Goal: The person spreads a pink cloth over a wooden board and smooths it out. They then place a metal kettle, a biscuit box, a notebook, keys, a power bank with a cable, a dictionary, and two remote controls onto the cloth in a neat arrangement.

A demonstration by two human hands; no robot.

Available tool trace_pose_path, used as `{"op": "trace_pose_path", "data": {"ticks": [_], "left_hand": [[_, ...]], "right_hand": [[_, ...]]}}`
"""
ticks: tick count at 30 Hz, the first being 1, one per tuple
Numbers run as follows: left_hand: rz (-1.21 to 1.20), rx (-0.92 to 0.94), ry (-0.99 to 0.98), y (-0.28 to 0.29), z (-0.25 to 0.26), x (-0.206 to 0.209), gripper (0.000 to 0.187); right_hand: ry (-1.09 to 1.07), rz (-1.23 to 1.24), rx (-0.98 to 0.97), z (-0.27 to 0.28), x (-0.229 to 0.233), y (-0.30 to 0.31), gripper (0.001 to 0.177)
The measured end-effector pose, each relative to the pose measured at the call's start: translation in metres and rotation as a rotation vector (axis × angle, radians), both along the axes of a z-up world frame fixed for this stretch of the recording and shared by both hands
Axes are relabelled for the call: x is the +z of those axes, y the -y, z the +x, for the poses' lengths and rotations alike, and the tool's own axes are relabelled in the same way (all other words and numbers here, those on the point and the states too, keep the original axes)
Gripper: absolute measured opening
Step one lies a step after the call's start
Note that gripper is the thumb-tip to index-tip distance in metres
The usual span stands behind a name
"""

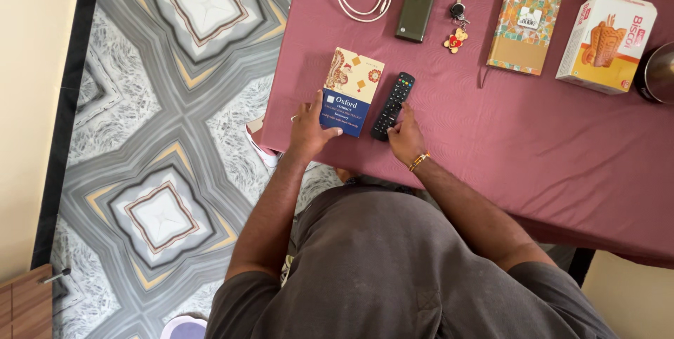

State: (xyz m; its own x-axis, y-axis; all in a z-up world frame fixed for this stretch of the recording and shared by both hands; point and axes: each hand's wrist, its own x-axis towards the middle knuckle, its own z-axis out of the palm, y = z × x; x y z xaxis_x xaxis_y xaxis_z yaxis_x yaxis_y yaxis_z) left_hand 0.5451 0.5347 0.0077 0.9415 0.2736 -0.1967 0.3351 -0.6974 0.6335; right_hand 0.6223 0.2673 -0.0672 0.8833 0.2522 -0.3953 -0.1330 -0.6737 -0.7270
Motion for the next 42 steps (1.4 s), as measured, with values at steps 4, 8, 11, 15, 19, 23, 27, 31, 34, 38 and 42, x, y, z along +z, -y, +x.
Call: {"op": "trace_pose_path", "data": {"ticks": [4, 8, 11, 15, 19, 23, 27, 31, 34, 38, 42], "left_hand": [[0.058, -0.009, -0.013, -0.001, -0.001, -0.008, 0.118], [0.088, 0.000, -0.065, 0.002, 0.000, -0.004, 0.117], [0.074, 0.008, -0.070, 0.005, -0.001, 0.000, 0.116], [0.052, 0.005, -0.050, 0.005, -0.002, 0.001, 0.115], [0.043, 0.005, -0.014, 0.006, -0.006, -0.005, 0.115], [0.084, 0.004, -0.020, 0.005, -0.008, -0.013, 0.115], [0.067, -0.002, 0.014, 0.006, -0.011, -0.012, 0.115], [0.077, -0.044, 0.046, 0.010, -0.013, -0.004, 0.118], [0.084, -0.044, 0.029, 0.013, -0.012, -0.001, 0.119], [0.073, -0.045, 0.015, 0.013, -0.012, -0.003, 0.121], [-0.005, -0.011, 0.036, 0.011, -0.014, -0.012, 0.127]], "right_hand": [[0.214, 0.027, 0.068, -0.001, 0.010, 0.002, 0.084], [0.302, 0.022, 0.067, 0.001, 0.029, 0.000, 0.091], [0.369, -0.129, 0.160, 0.009, 0.048, -0.013, 0.090], [0.374, -0.263, 0.248, 0.012, 0.067, -0.025, 0.082], [0.265, -0.287, 0.259, 0.014, 0.072, -0.016, 0.082], [0.339, -0.280, 0.224, 0.017, 0.059, 0.004, 0.084], [0.364, -0.295, 0.232, 0.018, 0.049, 0.009, 0.087], [0.400, -0.296, 0.240, 0.014, 0.043, 0.014, 0.087], [0.369, -0.279, 0.195, 0.009, 0.047, 0.024, 0.086], [0.594, -0.325, 0.192, -0.001, 0.062, 0.028, 0.084], [0.698, -0.016, 0.370, -0.002, 0.055, 0.013, 0.068]]}}
